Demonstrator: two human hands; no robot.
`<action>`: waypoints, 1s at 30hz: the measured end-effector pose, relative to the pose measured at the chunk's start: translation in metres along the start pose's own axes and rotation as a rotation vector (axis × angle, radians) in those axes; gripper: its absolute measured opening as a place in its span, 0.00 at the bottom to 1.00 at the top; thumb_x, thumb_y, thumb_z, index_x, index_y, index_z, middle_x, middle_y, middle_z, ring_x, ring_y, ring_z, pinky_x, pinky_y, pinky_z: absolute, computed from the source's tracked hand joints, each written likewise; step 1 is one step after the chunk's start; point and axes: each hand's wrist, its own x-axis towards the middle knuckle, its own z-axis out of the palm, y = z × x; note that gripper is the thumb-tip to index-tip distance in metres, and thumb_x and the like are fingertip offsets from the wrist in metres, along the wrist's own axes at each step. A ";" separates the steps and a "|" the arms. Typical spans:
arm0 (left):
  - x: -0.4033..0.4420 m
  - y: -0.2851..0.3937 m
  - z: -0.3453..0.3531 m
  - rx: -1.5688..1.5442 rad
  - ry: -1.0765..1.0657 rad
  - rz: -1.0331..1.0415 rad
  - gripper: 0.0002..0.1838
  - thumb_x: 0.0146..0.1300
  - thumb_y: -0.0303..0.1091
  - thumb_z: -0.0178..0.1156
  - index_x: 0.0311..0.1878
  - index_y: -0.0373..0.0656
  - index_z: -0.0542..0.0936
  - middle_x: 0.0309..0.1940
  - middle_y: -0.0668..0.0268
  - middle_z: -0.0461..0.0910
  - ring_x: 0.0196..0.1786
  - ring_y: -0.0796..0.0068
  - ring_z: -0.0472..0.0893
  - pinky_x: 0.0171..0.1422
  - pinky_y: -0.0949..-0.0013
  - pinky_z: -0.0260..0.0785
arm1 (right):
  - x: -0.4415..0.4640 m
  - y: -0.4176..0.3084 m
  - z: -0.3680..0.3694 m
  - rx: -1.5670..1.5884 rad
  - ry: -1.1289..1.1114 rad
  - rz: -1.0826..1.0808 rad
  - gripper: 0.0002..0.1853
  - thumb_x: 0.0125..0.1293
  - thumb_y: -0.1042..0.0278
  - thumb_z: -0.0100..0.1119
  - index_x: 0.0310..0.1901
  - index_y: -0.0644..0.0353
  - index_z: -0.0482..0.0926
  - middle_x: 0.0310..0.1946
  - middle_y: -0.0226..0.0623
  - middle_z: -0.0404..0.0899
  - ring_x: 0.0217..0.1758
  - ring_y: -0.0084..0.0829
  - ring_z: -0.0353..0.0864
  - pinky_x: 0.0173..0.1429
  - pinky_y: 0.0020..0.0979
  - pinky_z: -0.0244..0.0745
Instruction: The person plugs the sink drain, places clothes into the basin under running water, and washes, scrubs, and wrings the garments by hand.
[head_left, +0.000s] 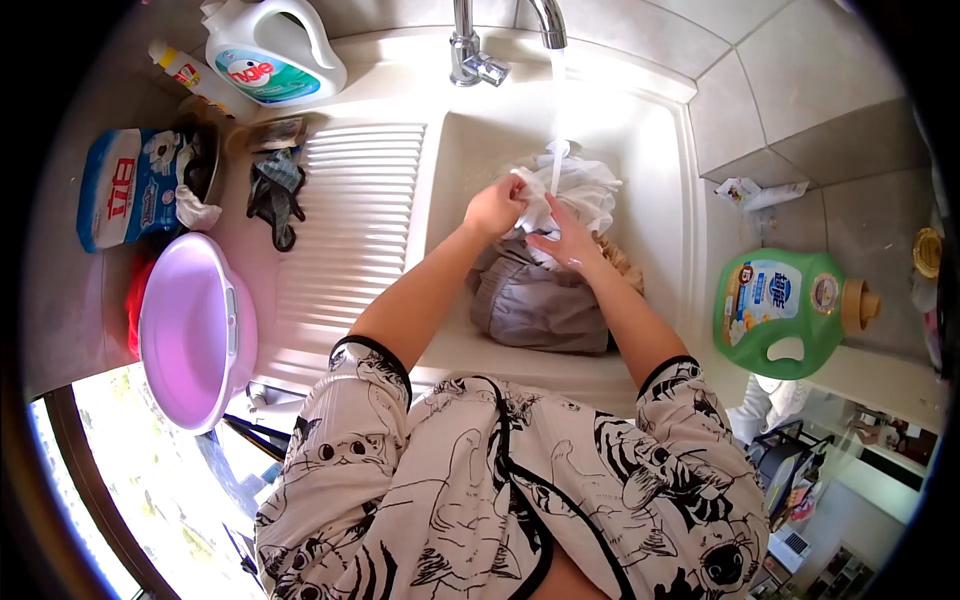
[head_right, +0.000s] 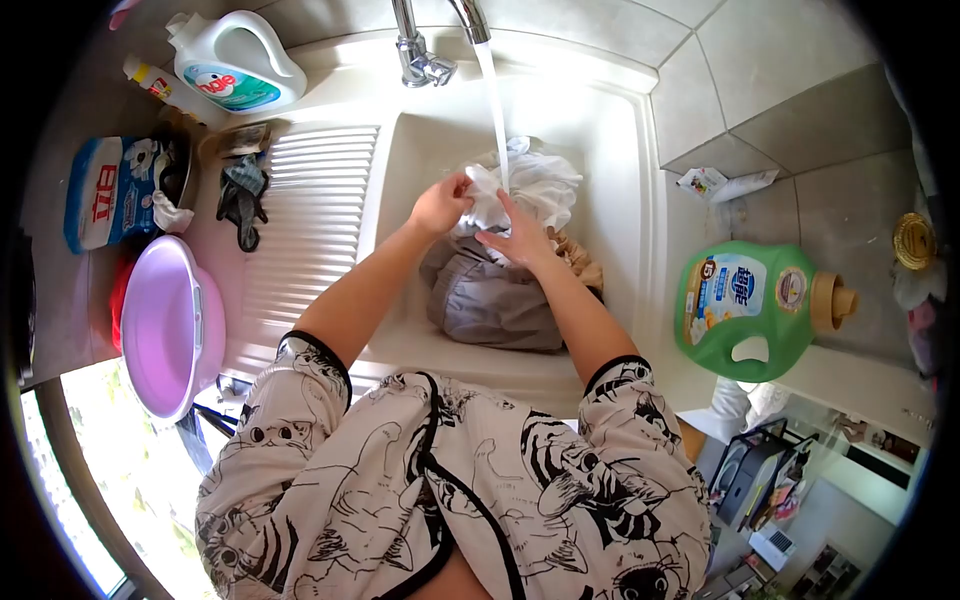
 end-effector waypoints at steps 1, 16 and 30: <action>-0.006 0.019 -0.008 0.003 0.002 0.001 0.16 0.54 0.38 0.58 0.46 0.45 0.77 0.40 0.58 0.81 0.46 0.57 0.80 0.49 0.61 0.70 | 0.001 -0.008 -0.001 -0.055 0.043 -0.058 0.46 0.52 0.45 0.66 0.68 0.58 0.55 0.51 0.54 0.74 0.54 0.46 0.76 0.57 0.39 0.70; -0.053 -0.008 0.009 0.471 -0.079 -0.091 0.31 0.55 0.51 0.61 0.60 0.48 0.70 0.57 0.57 0.73 0.59 0.58 0.72 0.61 0.59 0.65 | -0.013 0.000 -0.041 0.811 0.322 0.507 0.13 0.52 0.77 0.56 0.41 0.61 0.75 0.27 0.28 0.74 0.25 0.21 0.73 0.27 0.26 0.66; -0.006 0.114 -0.124 0.053 0.416 0.310 0.15 0.56 0.27 0.54 0.48 0.46 0.75 0.29 0.65 0.76 0.31 0.74 0.76 0.36 0.71 0.69 | -0.011 -0.097 -0.157 1.015 0.563 -0.052 0.16 0.45 0.92 0.52 0.33 0.61 0.74 0.37 0.37 0.76 0.42 0.29 0.76 0.45 0.29 0.75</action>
